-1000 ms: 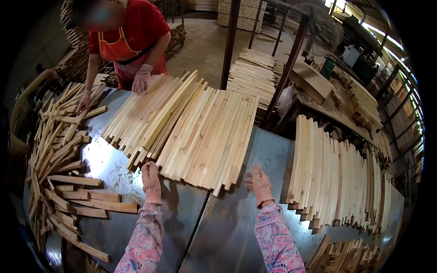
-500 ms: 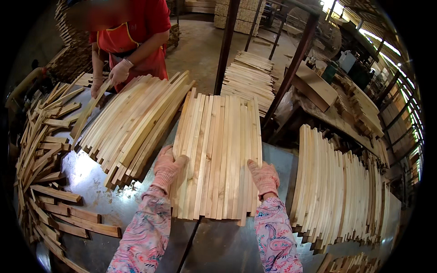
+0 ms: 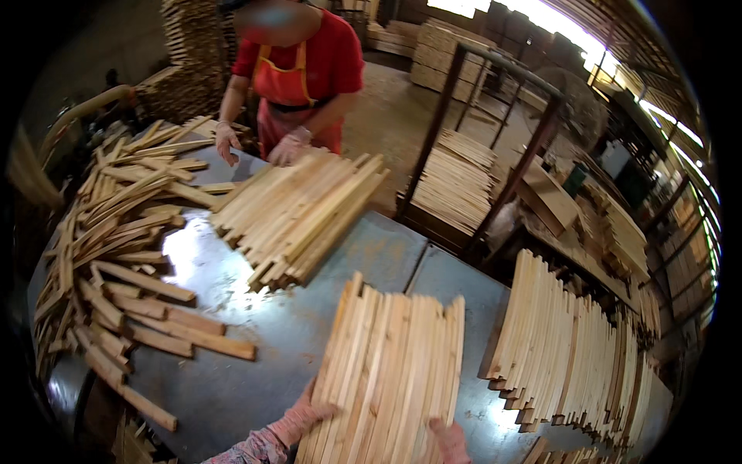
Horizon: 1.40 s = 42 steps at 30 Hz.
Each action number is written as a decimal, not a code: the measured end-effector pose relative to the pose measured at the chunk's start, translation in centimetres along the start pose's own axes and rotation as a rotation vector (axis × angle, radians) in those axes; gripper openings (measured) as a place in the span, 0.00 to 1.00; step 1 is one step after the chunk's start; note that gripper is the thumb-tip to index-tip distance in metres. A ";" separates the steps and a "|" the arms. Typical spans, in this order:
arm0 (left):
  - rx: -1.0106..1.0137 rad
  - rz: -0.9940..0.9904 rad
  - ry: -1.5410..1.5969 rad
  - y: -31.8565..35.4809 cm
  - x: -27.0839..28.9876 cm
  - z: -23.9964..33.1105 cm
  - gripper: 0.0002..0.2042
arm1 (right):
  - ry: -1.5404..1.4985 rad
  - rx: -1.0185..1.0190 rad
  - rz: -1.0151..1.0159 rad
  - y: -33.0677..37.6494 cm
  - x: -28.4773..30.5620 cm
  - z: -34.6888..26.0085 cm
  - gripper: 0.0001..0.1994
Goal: The person sorts wood slats by hand on industrial work tables and feeds them onto a conveyor belt system in a factory.
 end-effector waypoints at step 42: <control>-1.032 1.581 0.274 120.5 17.0 -28.8 0.57 | -0.116 0.928 -1.601 102.9 -44.3 3.5 0.27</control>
Point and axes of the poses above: each hand's wrist, its own y-axis away from the middle knuckle, its own x-axis out of the back of the hand, z = x × y, the point moved 7 cm from there along -y, towards the middle knuckle, and after that the axes turned 15 degrees about -y, right-handed, at the moved point
